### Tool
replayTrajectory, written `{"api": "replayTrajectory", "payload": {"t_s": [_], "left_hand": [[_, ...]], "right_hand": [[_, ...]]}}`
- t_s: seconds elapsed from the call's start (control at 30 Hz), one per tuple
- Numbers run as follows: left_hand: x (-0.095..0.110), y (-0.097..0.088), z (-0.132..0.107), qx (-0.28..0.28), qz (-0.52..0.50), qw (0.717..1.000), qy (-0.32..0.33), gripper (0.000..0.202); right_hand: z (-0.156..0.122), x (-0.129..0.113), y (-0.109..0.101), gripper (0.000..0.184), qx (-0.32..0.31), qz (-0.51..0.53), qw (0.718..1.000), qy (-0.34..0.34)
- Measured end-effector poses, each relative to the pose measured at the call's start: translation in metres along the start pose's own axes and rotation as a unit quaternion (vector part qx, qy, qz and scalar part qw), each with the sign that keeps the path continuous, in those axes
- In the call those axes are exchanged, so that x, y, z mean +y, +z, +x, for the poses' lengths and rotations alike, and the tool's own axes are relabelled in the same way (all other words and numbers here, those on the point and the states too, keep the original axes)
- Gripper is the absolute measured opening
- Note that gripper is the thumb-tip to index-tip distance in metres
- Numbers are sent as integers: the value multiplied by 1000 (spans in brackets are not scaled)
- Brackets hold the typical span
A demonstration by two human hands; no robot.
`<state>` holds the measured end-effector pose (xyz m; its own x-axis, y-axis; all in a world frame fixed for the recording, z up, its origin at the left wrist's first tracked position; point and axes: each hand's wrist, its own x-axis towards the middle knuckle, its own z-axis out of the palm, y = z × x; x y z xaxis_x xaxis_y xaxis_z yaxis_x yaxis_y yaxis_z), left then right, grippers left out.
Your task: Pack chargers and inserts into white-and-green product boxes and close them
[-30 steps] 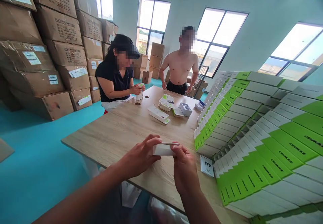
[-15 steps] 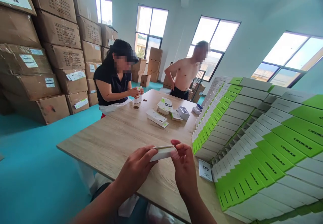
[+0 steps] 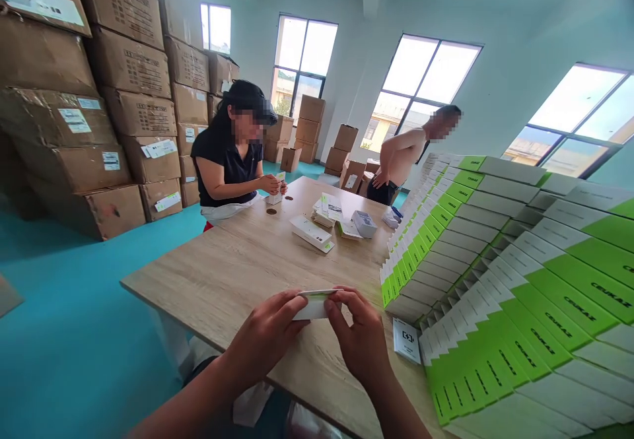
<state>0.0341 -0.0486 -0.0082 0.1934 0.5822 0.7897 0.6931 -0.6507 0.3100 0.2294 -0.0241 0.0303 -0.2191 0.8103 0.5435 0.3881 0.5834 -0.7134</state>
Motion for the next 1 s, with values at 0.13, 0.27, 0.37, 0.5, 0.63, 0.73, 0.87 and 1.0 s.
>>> {"api": "replayTrajectory", "payload": {"t_s": [0.13,0.27,0.37,0.5,0.63,0.73,0.87,1.0], "left_hand": [[-1,-1,1,-5,2,1000,16,21],[-2,-1,5,-13,-33,999,19,24],[-7,-3,10,3,-65,998,-6,26],[-16,-10,20,3,-84,994,-64,33],[-22,-20,32,-40,-115,986,-111,34],[-23,-25,37,-36,-139,982,-126,31],[-22,-27,39,-29,-168,975,-141,28],[-20,-27,38,-35,-195,961,-191,35]], "right_hand": [[-2,-4,1,14,11,-46,999,3],[-5,1,3,11,40,-53,998,3],[-5,12,2,25,-2,-16,1000,-6],[2,23,-1,32,-27,2,1000,-1],[11,19,-5,32,-26,-9,1000,-3],[14,12,-7,33,-26,-1,1000,-3],[17,5,-10,33,-22,-5,1000,-17],[19,0,-12,24,-22,-7,999,-27]]}}
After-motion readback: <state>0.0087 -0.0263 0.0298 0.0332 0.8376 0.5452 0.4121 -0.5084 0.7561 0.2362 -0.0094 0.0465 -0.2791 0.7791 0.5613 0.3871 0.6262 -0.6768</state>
